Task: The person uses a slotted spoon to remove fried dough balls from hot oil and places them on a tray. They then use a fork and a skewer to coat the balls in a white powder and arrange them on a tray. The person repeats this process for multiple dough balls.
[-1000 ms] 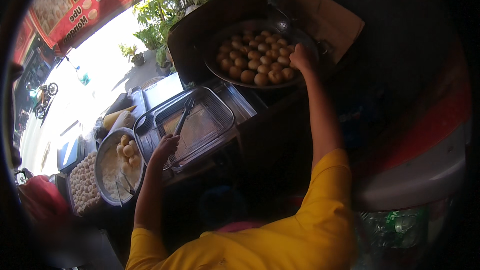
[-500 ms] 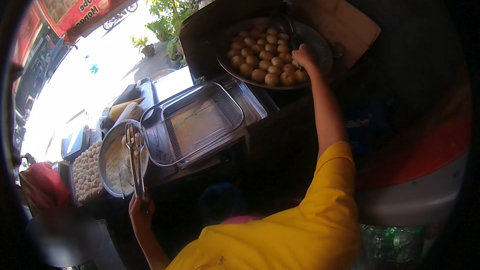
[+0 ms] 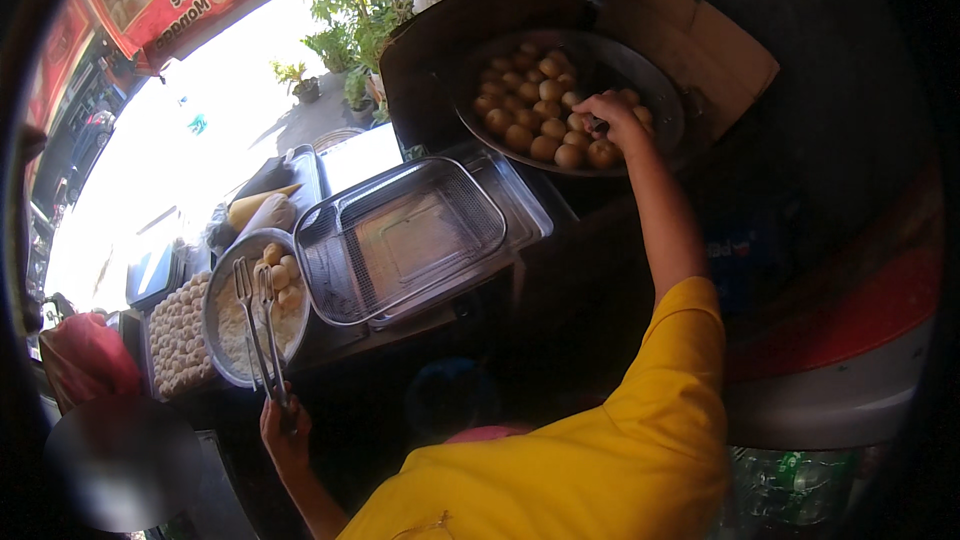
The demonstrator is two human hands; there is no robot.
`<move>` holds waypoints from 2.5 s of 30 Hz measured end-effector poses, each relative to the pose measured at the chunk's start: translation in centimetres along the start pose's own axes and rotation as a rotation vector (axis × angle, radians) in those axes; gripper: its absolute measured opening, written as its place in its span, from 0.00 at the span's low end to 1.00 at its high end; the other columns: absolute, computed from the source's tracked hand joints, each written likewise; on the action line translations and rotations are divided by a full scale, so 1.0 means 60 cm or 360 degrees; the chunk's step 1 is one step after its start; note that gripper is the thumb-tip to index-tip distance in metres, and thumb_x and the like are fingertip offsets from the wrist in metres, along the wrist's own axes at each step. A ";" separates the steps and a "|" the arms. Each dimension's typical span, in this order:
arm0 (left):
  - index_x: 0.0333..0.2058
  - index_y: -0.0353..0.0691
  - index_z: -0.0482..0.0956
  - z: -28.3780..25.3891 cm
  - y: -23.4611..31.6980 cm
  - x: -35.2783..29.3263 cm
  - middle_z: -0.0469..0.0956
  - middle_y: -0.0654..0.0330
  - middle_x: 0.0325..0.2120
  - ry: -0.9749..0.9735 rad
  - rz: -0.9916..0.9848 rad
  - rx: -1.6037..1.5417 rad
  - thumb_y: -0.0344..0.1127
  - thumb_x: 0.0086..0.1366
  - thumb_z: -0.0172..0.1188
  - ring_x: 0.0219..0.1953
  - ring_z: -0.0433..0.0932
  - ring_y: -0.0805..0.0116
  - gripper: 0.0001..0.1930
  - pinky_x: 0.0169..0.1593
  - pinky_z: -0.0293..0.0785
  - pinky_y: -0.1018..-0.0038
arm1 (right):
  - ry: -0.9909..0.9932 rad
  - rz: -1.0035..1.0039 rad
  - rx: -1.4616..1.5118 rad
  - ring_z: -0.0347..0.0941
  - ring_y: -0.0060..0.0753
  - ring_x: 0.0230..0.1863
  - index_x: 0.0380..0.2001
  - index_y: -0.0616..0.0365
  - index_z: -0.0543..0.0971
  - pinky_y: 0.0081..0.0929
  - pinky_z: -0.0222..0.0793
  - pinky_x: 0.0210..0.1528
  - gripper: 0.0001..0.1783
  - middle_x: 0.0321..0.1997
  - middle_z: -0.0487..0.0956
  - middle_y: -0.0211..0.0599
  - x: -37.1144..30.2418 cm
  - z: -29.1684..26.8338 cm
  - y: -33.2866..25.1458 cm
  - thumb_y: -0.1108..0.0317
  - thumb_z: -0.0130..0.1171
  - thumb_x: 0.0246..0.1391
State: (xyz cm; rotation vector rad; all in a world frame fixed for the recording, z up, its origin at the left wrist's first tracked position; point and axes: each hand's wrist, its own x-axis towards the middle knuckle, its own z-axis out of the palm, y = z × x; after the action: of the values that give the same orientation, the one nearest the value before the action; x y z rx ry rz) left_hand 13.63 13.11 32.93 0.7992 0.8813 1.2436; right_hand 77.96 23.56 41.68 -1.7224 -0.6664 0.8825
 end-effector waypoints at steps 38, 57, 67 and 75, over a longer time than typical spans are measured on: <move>0.47 0.34 0.68 -0.024 0.010 -0.011 0.73 0.59 0.27 -0.0348 -0.0103 -0.0026 0.37 0.64 0.49 0.20 0.67 0.78 0.16 0.21 0.59 0.85 | -0.0384 -0.0177 0.0784 0.60 0.16 0.12 0.26 0.60 0.68 0.14 0.53 0.09 0.05 0.17 0.67 0.30 -0.118 -0.018 0.039 0.73 0.53 0.50; 0.46 0.37 0.66 -0.051 0.015 0.004 0.66 0.66 0.22 -0.0376 -0.0120 -0.0049 0.39 0.65 0.51 0.17 0.62 0.82 0.15 0.20 0.56 0.87 | -0.0534 -0.0063 0.0550 0.63 0.14 0.09 0.37 0.71 0.71 0.12 0.56 0.06 0.13 0.21 0.71 0.33 -0.507 0.236 0.061 0.78 0.51 0.45; 0.44 0.36 0.66 -0.047 0.000 -0.003 0.66 0.66 0.20 -0.0368 -0.0138 0.0006 0.38 0.64 0.54 0.15 0.61 0.83 0.15 0.18 0.55 0.87 | 0.0091 -0.0968 -0.1247 0.70 0.68 0.34 0.44 0.68 0.70 0.49 0.68 0.39 0.24 0.26 0.74 0.58 -0.520 0.347 0.211 0.80 0.49 0.36; 0.49 0.33 0.66 -0.015 -0.014 0.043 0.66 0.67 0.21 -0.0310 -0.0126 -0.0075 0.33 0.60 0.57 0.17 0.61 0.83 0.20 0.19 0.53 0.87 | 0.0243 -0.0962 -0.1765 0.72 0.62 0.34 0.54 0.61 0.63 0.48 0.69 0.37 0.33 0.35 0.72 0.57 -0.531 0.328 0.215 0.81 0.49 0.38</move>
State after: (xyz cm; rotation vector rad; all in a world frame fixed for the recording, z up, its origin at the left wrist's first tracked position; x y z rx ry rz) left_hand 13.45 15.57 31.47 0.8252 0.7166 1.0932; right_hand 43.74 5.40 33.32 -2.2589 -1.6477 -0.1305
